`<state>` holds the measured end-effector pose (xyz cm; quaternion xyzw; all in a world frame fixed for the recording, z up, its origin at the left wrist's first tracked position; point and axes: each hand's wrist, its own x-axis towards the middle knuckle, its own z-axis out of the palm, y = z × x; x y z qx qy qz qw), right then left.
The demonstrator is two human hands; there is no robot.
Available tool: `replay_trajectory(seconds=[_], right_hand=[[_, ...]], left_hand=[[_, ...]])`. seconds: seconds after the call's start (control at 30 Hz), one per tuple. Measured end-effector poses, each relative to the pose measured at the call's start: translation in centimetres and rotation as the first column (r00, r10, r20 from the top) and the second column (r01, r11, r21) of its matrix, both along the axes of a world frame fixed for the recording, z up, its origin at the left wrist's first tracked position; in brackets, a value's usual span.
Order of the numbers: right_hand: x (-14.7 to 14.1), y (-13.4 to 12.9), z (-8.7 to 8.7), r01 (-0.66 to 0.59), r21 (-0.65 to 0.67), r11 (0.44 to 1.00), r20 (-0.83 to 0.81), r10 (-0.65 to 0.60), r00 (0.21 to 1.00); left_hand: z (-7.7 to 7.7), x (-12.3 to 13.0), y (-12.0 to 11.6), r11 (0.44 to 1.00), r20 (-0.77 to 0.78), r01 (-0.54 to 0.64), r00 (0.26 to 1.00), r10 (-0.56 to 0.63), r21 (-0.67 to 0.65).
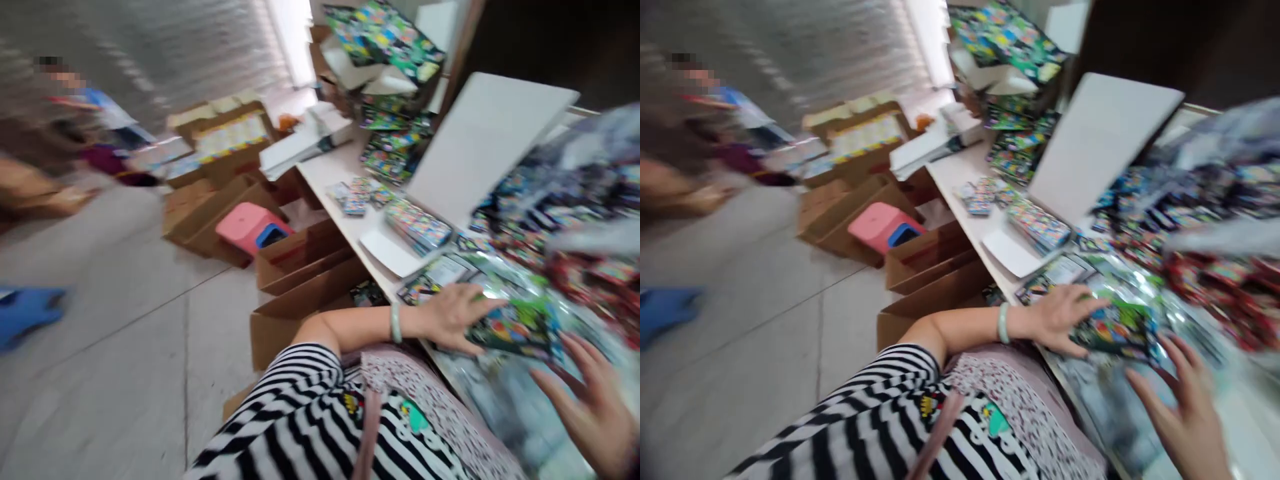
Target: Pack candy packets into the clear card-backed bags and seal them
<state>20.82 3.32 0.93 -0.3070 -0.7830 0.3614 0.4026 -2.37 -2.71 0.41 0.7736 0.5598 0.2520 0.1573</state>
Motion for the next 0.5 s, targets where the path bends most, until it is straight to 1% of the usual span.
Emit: replay_trajectory(seconds=[0.03,0.07,0.1,0.13,0.17,0.2,0.23,0.27,0.3,0.4,0.5], right_hand=[[0.3,-0.4,-0.3,0.038,-0.115,0.993,0.048,-0.033,0.998],[0.3,-0.6,-0.5,0.075,-0.253,0.965,0.046,-0.066,0.997],[0.2,-0.5,-0.6,0.098,-0.333,0.938,0.017,-0.098,0.995],[0.0,-0.3,-0.6,0.108,-0.35,0.931,-0.029,-0.126,0.992],[-0.2,-0.1,-0.6,0.108,-0.355,0.929,-0.051,-0.135,0.989],[-0.4,0.1,-0.6,0.109,-0.364,0.925,-0.068,-0.143,0.987],[-0.6,0.0,-0.7,0.134,-0.363,0.922,-0.091,-0.178,0.98],[-0.7,-0.3,-0.9,0.162,-0.369,0.915,-0.121,-0.22,0.968],[-0.9,-0.8,-1.2,0.195,-0.38,0.904,-0.158,-0.272,0.949],[-1.4,-2.9,-2.8,0.281,-0.431,0.857,-0.26,-0.416,0.872],[-1.8,-4.5,-4.5,0.346,-0.436,0.831,-0.268,-0.486,0.832]], left_hand=[[-0.2,0.3,0.0,0.999,0.1,-0.022,0.995,0.017,0.042],[-0.4,0.6,0.0,0.998,0.22,-0.012,0.976,-0.003,0.067],[-0.6,0.9,0.0,0.998,0.34,0.017,0.94,-0.039,0.068],[-0.9,1.2,0.0,0.999,0.459,0.022,0.888,-0.033,0.029],[-1.3,1.5,0.0,1.0,0.571,0.015,0.821,0.001,-0.024],[-1.7,1.8,-0.2,0.998,0.652,0.013,0.757,0.031,-0.063],[-2.2,2.0,-0.4,0.995,0.704,0.019,0.708,0.057,-0.099],[-2.6,2.3,-0.7,0.991,0.735,0.028,0.673,0.076,-0.128],[-3.1,2.4,-0.9,0.989,0.748,0.037,0.658,0.084,-0.143],[-4.0,2.2,-1.5,0.985,0.73,0.075,0.681,0.064,-0.157],[-4.2,1.5,-1.4,0.974,0.71,0.139,0.704,0.032,-0.181]])
